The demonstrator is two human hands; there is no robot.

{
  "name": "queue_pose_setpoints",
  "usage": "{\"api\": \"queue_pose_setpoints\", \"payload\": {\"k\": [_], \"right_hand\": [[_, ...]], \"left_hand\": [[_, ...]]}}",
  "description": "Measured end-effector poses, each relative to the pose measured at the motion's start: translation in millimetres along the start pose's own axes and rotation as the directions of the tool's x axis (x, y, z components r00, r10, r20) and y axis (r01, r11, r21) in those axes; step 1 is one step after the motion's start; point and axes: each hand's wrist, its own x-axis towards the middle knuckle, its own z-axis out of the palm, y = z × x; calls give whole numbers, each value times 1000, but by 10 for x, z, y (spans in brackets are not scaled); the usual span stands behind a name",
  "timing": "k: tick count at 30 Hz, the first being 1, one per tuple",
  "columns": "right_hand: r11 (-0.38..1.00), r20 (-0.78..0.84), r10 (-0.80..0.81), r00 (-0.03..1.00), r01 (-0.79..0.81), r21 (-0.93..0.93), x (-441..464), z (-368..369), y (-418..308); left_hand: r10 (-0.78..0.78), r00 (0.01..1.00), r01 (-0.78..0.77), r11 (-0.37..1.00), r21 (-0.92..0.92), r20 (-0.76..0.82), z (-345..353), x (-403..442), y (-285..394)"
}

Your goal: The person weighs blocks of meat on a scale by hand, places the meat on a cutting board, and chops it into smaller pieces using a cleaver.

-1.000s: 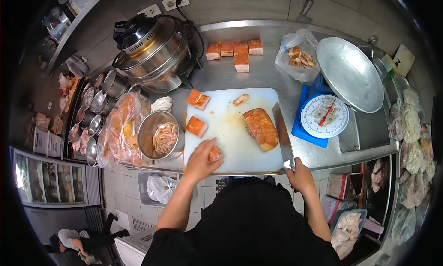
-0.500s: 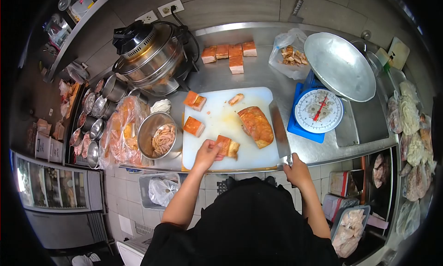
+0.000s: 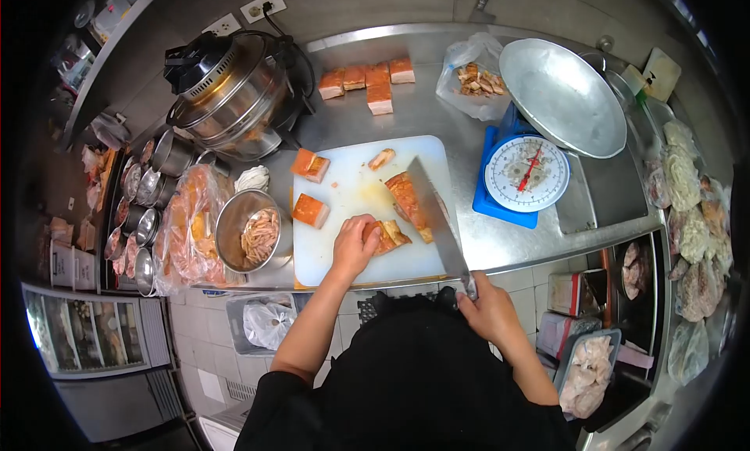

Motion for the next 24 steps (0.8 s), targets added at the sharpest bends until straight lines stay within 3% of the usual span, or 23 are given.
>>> {"api": "queue_pose_setpoints", "payload": {"k": [4,6,9,12,16,18,24], "right_hand": [[988,105,-77,992,90,-126,34,102,-108],[964,209,-108,972,154,-217,70,141,-109],[941,244,-132,961,199,-275,59,68,-156],[919,355,-79,932,206,-336,125,-133,-225],[918,443,-16,897,189,-350,225,-304,-364],[926,477,-57,877,225,-304,319,-295,-374],[935,530,17,848,174,-309,769,79,-451]], "left_hand": [[-43,999,43,999,-16,29,47,-26,94],[7,1000,-6,997,-79,13,60,-9,90],[65,998,-64,994,-89,5,79,1,28],[41,999,-39,992,-120,16,84,-12,6],[-41,998,47,985,-167,40,75,-36,36],[-31,999,37,989,-142,43,75,-15,17],[-13,999,22,977,-211,43,69,27,1]]}}
